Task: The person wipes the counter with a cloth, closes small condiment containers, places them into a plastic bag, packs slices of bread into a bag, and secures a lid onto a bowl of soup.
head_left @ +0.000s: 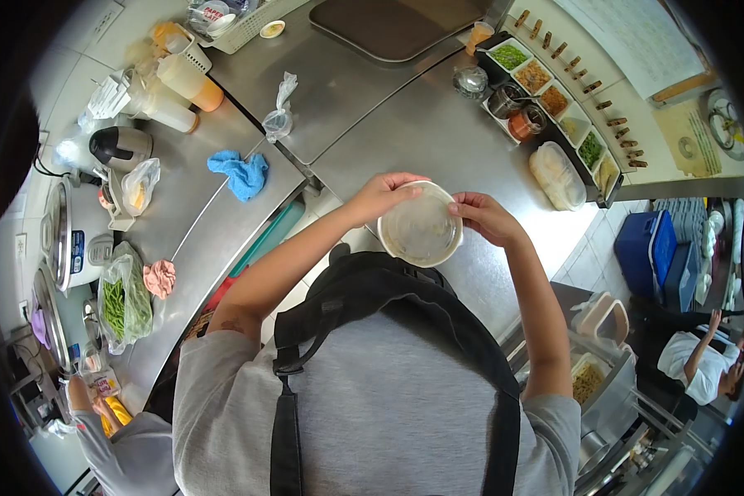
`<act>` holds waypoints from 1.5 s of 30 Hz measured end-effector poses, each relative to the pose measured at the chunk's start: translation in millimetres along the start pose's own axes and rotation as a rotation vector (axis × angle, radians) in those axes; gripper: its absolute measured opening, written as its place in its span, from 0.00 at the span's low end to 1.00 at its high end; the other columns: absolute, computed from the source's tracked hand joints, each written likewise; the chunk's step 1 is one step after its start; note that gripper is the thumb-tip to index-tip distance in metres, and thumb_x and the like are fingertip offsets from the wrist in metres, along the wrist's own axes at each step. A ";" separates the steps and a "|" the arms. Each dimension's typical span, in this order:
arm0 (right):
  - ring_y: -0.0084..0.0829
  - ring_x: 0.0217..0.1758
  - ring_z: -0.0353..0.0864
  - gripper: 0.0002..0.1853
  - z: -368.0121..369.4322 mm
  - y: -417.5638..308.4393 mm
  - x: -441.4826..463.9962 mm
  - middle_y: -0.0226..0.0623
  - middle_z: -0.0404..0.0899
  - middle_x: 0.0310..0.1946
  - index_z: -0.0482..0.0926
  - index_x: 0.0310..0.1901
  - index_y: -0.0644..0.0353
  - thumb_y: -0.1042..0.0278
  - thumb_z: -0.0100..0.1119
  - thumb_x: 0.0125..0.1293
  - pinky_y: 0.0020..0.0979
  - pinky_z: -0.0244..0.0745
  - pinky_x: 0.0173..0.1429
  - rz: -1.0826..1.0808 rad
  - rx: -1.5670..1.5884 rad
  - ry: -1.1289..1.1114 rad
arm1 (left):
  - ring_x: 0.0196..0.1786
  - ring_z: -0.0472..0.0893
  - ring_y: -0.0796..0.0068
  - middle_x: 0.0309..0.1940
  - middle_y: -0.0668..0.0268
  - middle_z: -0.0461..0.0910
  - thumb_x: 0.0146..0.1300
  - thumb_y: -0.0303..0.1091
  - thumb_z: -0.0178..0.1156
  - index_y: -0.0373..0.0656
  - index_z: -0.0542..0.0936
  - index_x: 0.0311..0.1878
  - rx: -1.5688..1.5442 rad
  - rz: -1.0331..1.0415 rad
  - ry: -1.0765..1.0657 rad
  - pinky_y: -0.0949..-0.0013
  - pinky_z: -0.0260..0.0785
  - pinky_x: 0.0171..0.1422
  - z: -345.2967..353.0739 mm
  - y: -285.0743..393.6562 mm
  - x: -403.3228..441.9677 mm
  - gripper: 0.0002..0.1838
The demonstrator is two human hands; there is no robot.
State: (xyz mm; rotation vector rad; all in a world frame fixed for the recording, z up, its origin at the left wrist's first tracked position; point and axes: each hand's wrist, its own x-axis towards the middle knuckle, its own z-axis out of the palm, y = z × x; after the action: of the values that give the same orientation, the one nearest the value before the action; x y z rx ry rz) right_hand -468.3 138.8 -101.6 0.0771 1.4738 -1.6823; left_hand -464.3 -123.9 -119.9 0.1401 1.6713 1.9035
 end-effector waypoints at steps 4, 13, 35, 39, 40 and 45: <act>0.18 0.42 0.77 0.16 -0.9 -14.7 13.6 0.25 0.79 0.39 0.80 0.47 0.60 0.59 0.68 0.64 0.23 0.72 0.51 -0.044 -0.195 0.005 | 0.50 0.81 0.79 0.49 0.66 0.84 0.70 0.39 0.60 0.43 0.80 0.59 -0.014 -0.001 0.010 0.72 0.74 0.56 -0.9 -4.4 2.5 0.18; 0.19 0.42 0.75 0.17 -11.2 -22.5 25.1 0.26 0.79 0.38 0.81 0.46 0.60 0.55 0.68 0.64 0.24 0.71 0.51 0.075 -0.224 -0.162 | 0.49 0.81 0.79 0.48 0.66 0.84 0.69 0.37 0.61 0.42 0.82 0.58 -0.001 -0.053 -0.041 0.72 0.74 0.55 -2.8 1.1 3.3 0.17; 0.31 0.48 0.79 0.20 55.8 -9.2 2.4 0.35 0.81 0.48 0.78 0.55 0.58 0.65 0.67 0.61 0.31 0.75 0.48 -0.627 -0.779 0.631 | 0.45 0.81 0.80 0.41 0.66 0.85 0.66 0.42 0.65 0.40 0.84 0.53 0.001 0.163 0.287 0.73 0.74 0.52 14.5 -13.0 3.7 0.18; 0.37 0.44 0.82 0.19 82.0 -7.7 -18.2 0.42 0.83 0.44 0.80 0.54 0.61 0.67 0.65 0.61 0.32 0.77 0.45 -0.644 -0.907 0.789 | 0.45 0.82 0.80 0.42 0.65 0.86 0.68 0.40 0.62 0.42 0.85 0.53 0.130 0.278 0.310 0.74 0.73 0.53 15.2 -12.5 -5.7 0.16; 0.37 0.41 0.83 0.17 78.6 -0.5 -19.7 0.43 0.84 0.41 0.82 0.51 0.61 0.67 0.65 0.61 0.32 0.77 0.43 -0.623 -0.903 0.810 | 0.45 0.82 0.80 0.42 0.65 0.86 0.69 0.40 0.62 0.43 0.85 0.53 0.183 0.302 0.301 0.74 0.73 0.54 14.5 -12.3 -6.7 0.15; 0.38 0.28 0.85 0.09 75.3 21.0 -24.2 0.45 0.85 0.29 0.86 0.38 0.64 0.68 0.65 0.60 0.34 0.78 0.36 -0.624 -0.797 0.942 | 0.43 0.83 0.79 0.41 0.63 0.87 0.69 0.38 0.60 0.47 0.86 0.52 0.293 0.272 0.306 0.72 0.74 0.53 15.1 -10.2 -10.8 0.13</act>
State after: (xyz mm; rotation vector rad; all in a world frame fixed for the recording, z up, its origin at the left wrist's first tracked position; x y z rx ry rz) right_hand -404.5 91.6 -82.0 -0.0445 3.0439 -1.3991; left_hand -445.1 -115.8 -123.1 0.2093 2.2339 1.9354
